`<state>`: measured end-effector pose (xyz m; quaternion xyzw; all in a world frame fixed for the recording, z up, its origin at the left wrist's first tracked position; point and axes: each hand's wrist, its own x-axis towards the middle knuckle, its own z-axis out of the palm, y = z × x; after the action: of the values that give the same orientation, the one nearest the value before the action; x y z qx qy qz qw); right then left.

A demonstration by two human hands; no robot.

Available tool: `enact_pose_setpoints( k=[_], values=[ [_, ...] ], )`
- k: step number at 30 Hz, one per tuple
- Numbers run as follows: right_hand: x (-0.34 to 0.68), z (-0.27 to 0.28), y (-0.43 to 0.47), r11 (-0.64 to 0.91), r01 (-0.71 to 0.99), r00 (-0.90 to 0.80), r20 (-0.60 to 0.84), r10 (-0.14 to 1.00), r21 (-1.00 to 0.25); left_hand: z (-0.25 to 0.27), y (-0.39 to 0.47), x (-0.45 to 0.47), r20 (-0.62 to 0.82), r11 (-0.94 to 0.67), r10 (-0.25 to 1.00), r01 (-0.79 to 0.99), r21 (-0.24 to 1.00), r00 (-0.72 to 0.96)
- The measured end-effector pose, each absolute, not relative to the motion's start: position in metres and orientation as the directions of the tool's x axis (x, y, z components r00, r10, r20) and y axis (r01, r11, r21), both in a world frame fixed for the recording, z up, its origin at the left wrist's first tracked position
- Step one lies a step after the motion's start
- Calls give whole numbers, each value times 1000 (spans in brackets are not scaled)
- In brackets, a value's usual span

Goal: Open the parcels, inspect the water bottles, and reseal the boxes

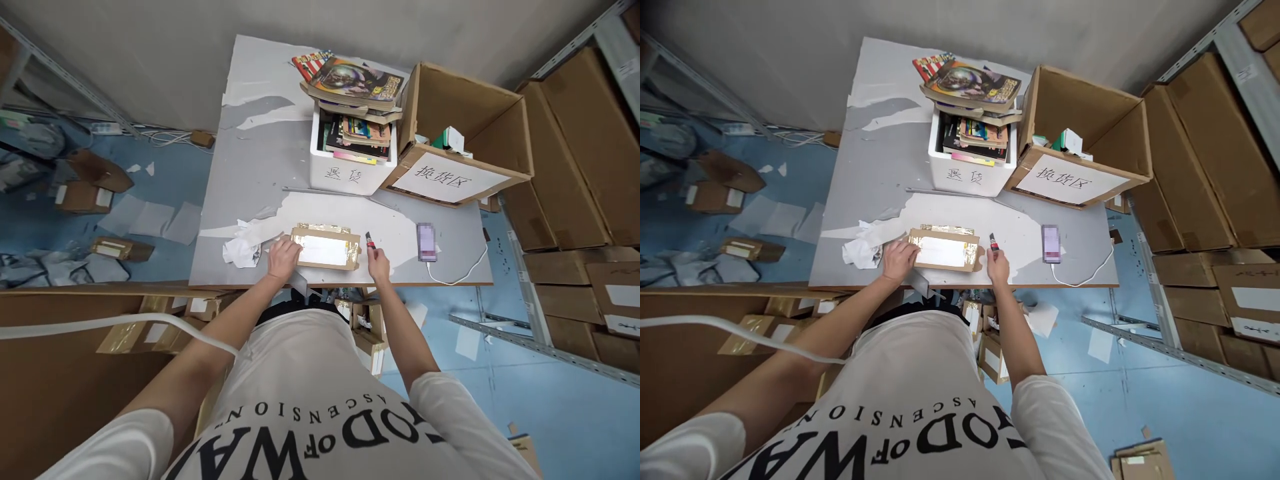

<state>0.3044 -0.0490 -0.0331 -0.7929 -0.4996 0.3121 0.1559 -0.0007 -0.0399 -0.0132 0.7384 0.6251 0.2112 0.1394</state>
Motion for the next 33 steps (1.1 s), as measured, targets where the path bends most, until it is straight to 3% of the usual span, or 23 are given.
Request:
enact_pose_setpoints(
  k=[2,4,7,9,11,13,16,18,21,33],
  values=[
    [318,-43,-47,-497,783,384,-337,860,-375,-9,-43,0,124,-289,957,869,401,261],
    [326,-51,-42,-492,823,368,-393,843,-284,-4,-50,-1,99,-366,930,865,344,354],
    [332,-50,-31,-450,842,301,-433,850,-297,-2,-65,-6,85,-424,903,842,333,421],
    [330,-34,-24,-377,844,251,-342,906,-380,-6,-74,-11,96,-441,894,820,364,438],
    [320,-8,-19,-214,857,149,-173,974,-469,-13,-78,-15,106,-458,883,793,402,456],
    [299,20,-15,41,872,-87,-72,994,-488,-20,-78,-17,111,-451,886,781,432,451],
    [256,51,-9,444,785,-568,-218,794,-432,-26,-75,-17,108,-419,901,782,462,419],
    [230,59,-6,577,726,-684,-305,663,-374,-27,-74,-16,105,-411,904,776,478,414],
    [211,59,-2,649,705,-705,-379,599,-286,-27,-74,-14,108,-409,904,762,502,414],
    [206,69,1,723,679,-692,-441,571,-130,-29,-74,-13,101,-410,904,775,481,416]
  ],
)
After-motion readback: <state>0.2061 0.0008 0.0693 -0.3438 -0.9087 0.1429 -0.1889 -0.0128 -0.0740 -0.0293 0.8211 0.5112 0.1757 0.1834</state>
